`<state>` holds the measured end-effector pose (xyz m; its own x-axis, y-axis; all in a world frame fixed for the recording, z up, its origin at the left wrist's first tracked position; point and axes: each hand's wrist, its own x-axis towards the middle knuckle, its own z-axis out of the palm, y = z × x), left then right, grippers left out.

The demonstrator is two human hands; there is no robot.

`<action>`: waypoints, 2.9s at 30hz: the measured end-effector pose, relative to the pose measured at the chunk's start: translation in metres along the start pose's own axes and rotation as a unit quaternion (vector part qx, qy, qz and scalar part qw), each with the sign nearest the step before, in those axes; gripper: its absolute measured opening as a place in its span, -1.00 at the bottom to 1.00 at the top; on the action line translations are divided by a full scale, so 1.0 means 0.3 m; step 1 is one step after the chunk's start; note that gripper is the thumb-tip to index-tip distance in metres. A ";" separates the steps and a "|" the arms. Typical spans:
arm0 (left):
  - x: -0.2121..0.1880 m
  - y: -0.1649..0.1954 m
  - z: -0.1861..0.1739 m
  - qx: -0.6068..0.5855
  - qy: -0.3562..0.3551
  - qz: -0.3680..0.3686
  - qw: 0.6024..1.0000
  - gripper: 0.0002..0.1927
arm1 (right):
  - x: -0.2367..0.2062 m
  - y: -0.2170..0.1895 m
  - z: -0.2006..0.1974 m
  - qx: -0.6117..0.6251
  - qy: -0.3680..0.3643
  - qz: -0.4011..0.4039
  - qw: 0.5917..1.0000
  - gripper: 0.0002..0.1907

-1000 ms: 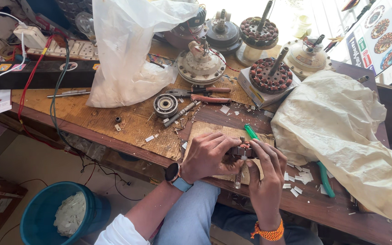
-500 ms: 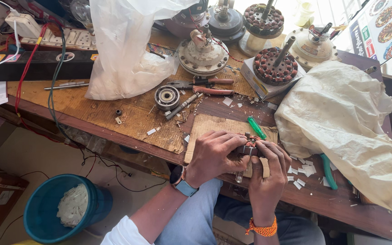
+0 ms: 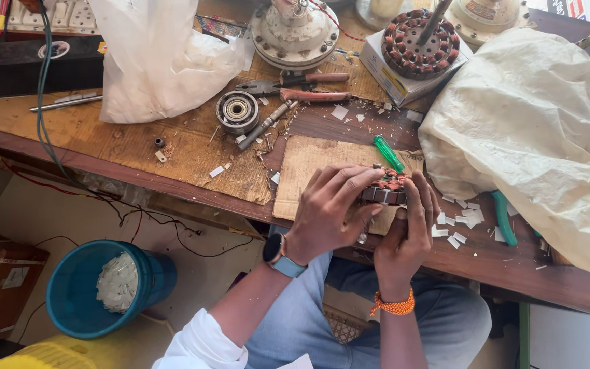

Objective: The person inserts small white insulating pieces into the slots of a motor armature, using a green screwdriver to press them in. The person repeats this process for multiple slots around the armature.

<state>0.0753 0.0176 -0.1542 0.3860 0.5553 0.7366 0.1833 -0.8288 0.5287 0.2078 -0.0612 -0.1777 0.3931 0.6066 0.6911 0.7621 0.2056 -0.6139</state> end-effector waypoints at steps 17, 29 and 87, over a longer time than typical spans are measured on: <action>-0.029 0.012 0.086 0.096 -0.020 -0.027 0.995 -0.57 | 0.025 -0.049 -0.008 0.076 0.003 0.048 0.996 -0.65; 0.071 -0.079 -0.045 0.087 -0.128 0.072 0.985 -0.42 | 0.059 0.259 -0.488 -0.134 -0.142 0.078 0.978 -0.81; -0.199 0.193 -0.025 -0.293 -0.002 -0.352 0.889 -0.96 | -0.132 -0.116 -0.099 0.142 -0.119 0.201 0.962 -0.93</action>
<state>0.0561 -0.0630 -0.1643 0.3656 0.9208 0.1356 -0.1215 -0.0972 0.9878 0.1810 -0.1151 -0.1725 0.4720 0.8326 0.2898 0.3877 0.0992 -0.9165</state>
